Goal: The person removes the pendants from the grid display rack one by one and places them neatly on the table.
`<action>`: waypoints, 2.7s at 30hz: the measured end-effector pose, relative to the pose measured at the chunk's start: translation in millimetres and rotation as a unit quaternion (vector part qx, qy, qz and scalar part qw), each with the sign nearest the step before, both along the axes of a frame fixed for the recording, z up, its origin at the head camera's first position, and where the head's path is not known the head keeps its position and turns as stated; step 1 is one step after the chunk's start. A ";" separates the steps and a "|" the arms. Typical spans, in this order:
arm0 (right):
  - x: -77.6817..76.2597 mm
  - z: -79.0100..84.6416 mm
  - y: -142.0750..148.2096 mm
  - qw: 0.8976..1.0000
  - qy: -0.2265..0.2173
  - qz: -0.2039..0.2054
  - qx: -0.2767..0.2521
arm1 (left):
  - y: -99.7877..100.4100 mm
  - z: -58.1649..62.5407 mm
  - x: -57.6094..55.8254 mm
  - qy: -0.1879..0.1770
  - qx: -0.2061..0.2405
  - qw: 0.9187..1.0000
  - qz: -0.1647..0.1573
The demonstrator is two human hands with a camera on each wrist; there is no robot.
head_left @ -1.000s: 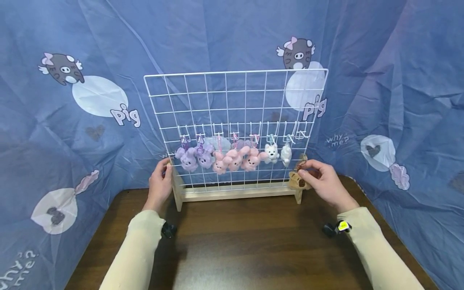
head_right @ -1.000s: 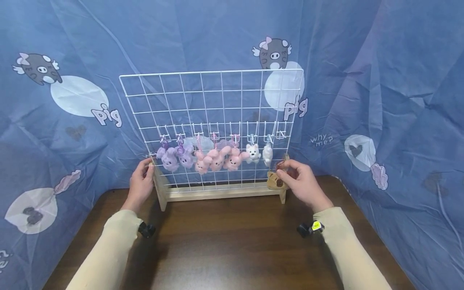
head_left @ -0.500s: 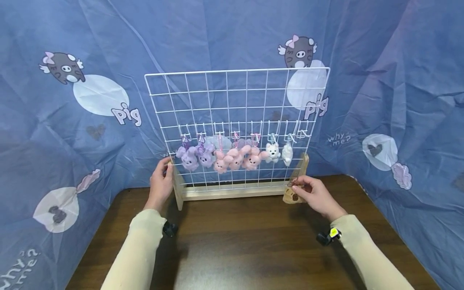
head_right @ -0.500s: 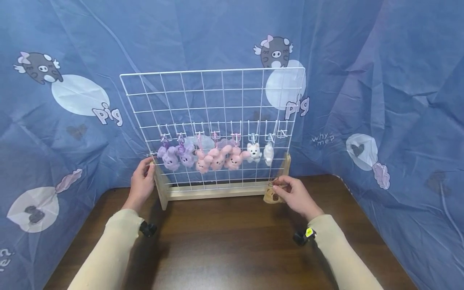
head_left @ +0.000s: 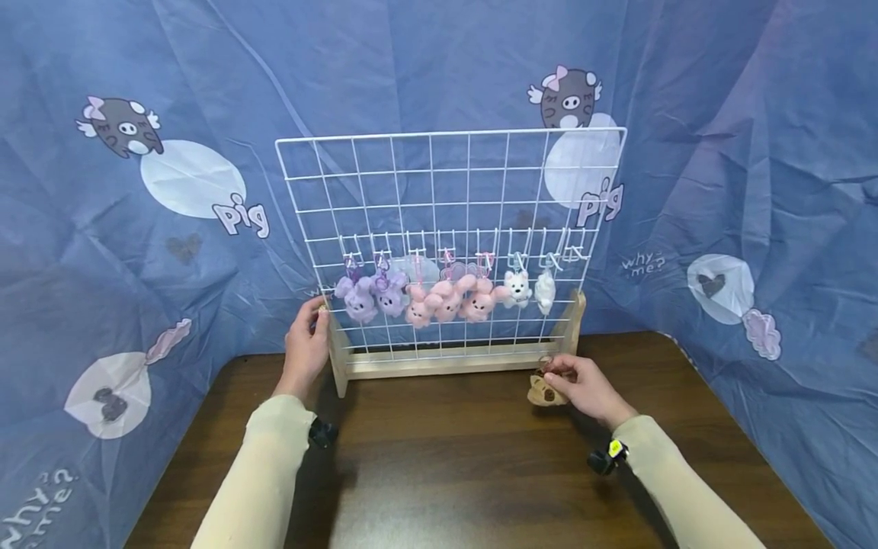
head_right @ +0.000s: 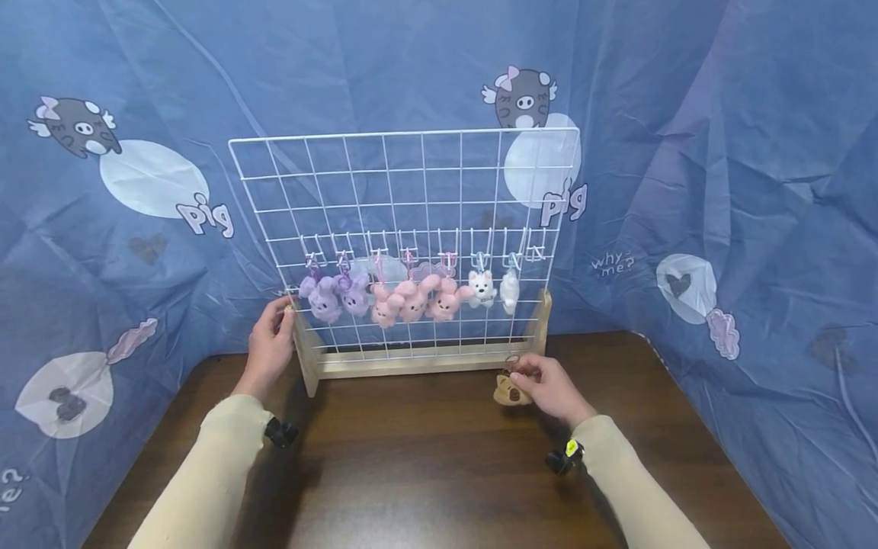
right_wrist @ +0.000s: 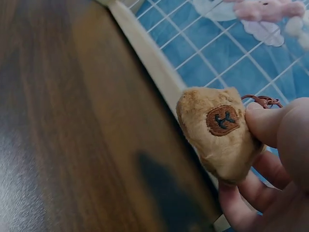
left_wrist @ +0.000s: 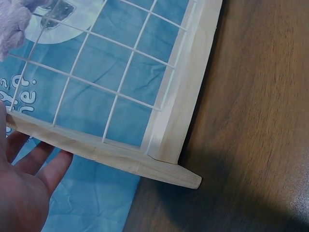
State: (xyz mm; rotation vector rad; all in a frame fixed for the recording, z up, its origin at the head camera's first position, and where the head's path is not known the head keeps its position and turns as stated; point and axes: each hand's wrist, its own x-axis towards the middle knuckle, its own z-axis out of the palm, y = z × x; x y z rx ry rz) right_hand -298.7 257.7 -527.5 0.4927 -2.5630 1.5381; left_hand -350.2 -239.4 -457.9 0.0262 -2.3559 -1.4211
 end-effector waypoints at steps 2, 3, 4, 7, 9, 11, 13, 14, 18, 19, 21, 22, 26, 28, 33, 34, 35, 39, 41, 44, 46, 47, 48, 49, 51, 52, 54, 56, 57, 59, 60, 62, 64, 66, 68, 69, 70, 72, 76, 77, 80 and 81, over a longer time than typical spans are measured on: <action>0.8 -2.4 -0.4 1.000 -0.004 0.004 0.008 | 0.0 -0.3 -0.2 0.001 -0.001 1.000 0.001; 1.3 -3.5 -0.6 1.000 -0.008 0.006 0.012 | 0.1 -0.5 -0.4 0.000 -0.001 1.000 0.002; 1.7 -4.6 -0.6 1.000 -0.013 0.008 0.014 | 0.1 -0.7 -0.6 -0.001 -0.001 1.000 0.002; 2.2 -8.8 0.4 0.999 -0.024 0.019 0.024 | 0.2 -1.0 -0.1 -0.003 -0.002 1.000 0.003; 2.2 -11.8 1.3 0.999 -0.031 0.026 0.032 | 0.2 -1.1 0.3 -0.004 -0.002 1.000 0.002; 1.8 -14.4 1.9 0.998 -0.033 0.034 0.042 | 0.2 -1.1 0.5 -0.003 -0.002 1.000 0.001; 1.1 -16.4 2.6 0.997 -0.032 0.041 0.056 | 0.2 -1.3 0.4 -0.004 -0.002 1.000 0.000; 0.7 -17.2 2.6 0.997 -0.032 0.041 0.064 | 0.2 -1.3 0.3 -0.004 -0.002 1.000 0.000; -0.1 -19.8 3.1 0.994 -0.030 0.037 0.095 | 0.1 -1.0 -0.2 -0.002 -0.003 1.000 0.001; 0.1 -20.5 3.0 0.994 -0.030 0.036 0.102 | 0.1 -0.8 -0.1 -0.001 -0.003 1.000 0.001; 0.8 -21.5 3.0 0.992 -0.033 0.038 0.113 | 0.1 -0.4 0.3 -0.001 -0.003 1.000 0.002; 1.2 -21.6 3.2 0.991 -0.033 0.041 0.119 | 0.2 -0.4 0.5 -0.001 -0.004 1.000 0.001; 3.0 -19.9 2.9 0.988 -0.040 0.056 0.136 | -0.4 -0.9 0.3 -0.002 -0.008 1.000 -0.002; 3.3 -18.7 3.0 0.987 -0.045 0.062 0.142 | -0.7 -1.2 0.1 -0.003 -0.010 1.000 -0.004; 4.0 -17.4 1.6 0.986 -0.050 0.068 0.146 | -0.9 -1.1 0.3 -0.003 -0.010 1.000 -0.006; 4.3 -17.2 1.3 0.986 -0.048 0.068 0.148 | -0.9 -1.2 0.3 -0.003 -0.010 1.000 -0.006; 4.6 -16.9 0.8 0.986 -0.046 0.067 0.149 | -0.9 -1.2 0.2 -0.002 -0.011 1.000 -0.006; 4.9 -15.1 0.5 0.985 -0.038 0.060 0.155 | -0.8 -1.1 0.0 0.002 -0.012 1.000 -0.005; 4.7 -13.8 0.6 0.985 -0.037 0.054 0.157 | -0.8 -1.0 0.0 0.002 -0.014 1.000 -0.005; 4.3 -12.6 0.8 0.985 -0.039 0.050 0.158 | -0.6 -0.6 0.2 0.001 -0.014 1.000 -0.004; 4.5 -11.8 0.8 0.985 -0.041 0.048 0.161 | -0.5 -0.5 0.4 0.000 -0.015 1.000 -0.003; 4.7 -11.4 0.8 0.984 -0.042 0.048 0.164 | -0.5 -0.6 0.6 0.000 -0.015 1.000 -0.002; 5.1 -10.7 1.0 0.984 -0.043 0.048 0.166 | -0.7 -0.7 0.6 -0.001 -0.015 1.000 -0.002; 5.5 -10.1 1.2 0.984 -0.044 0.048 0.168 | -0.7 -0.8 0.6 0.000 -0.014 1.000 -0.002; 6.6 -8.7 1.4 0.983 -0.050 0.042 0.172 | -0.7 -1.2 0.4 0.000 -0.015 1.000 -0.002; 7.0 -8.1 1.7 0.983 -0.053 0.040 0.172 | -0.8 -1.6 0.2 0.001 -0.016 1.000 -0.002; 7.6 -6.9 2.5 0.982 -0.058 0.034 0.174 | -1.2 -2.3 -0.5 0.002 -0.017 1.000 -0.004; 7.4 -6.0 3.3 0.983 -0.059 0.030 0.174 | -1.5 -3.0 -1.1 0.002 -0.018 1.000 -0.007; 7.1 -5.6 3.9 0.983 -0.055 0.032 0.174 | -1.8 -3.4 -1.6 0.003 -0.017 1.000 -0.008; 6.5 -4.8 5.0 0.983 -0.050 0.033 0.174 | -2.4 -3.4 -1.7 0.001 -0.016 1.000 -0.010; 6.3 -4.4 5.6 0.983 -0.048 0.034 0.171 | -2.7 -3.2 -1.7 0.000 -0.015 1.000 -0.012; 5.6 -4.0 6.7 0.984 -0.049 0.033 0.170 | -3.0 -2.9 -1.5 -0.003 -0.009 1.000 -0.015; 5.7 -3.3 7.8 0.984 -0.053 0.033 0.167 | -3.2 -2.5 -1.3 -0.006 -0.007 1.000 -0.017; 6.0 -2.8 8.5 0.985 -0.056 0.036 0.161 | -3.2 -2.5 -1.2 -0.009 -0.005 1.000 -0.018; 6.4 -2.3 9.0 0.985 -0.062 0.037 0.155 | -3.3 -2.9 -1.2 -0.010 -0.005 1.000 -0.017; 6.6 -2.2 9.1 0.985 -0.065 0.037 0.153 | -3.4 -3.1 -1.0 -0.011 -0.005 1.000 -0.017; 6.9 -1.8 9.2 0.986 -0.069 0.037 0.150 | -3.5 -3.2 -0.8 -0.011 -0.005 1.000 -0.017; 7.5 -0.6 9.7 0.986 -0.079 0.035 0.145 | -3.4 -3.4 -0.7 -0.012 -0.003 1.000 -0.016; 9.0 4.7 10.3 0.986 -0.094 0.035 0.133 | -3.0 -3.1 -0.7 -0.017 0.006 1.000 -0.018; 9.3 6.6 10.4 0.986 -0.096 0.035 0.130 | -2.8 -2.4 -0.3 -0.018 0.009 1.000 -0.019; 9.5 13.1 11.3 0.987 -0.099 0.035 0.125 | -3.0 -1.6 0.1 -0.020 0.020 0.999 -0.020; 9.6 15.5 11.7 0.987 -0.099 0.031 0.125 | -3.1 -1.3 0.3 -0.022 0.024 0.999 -0.021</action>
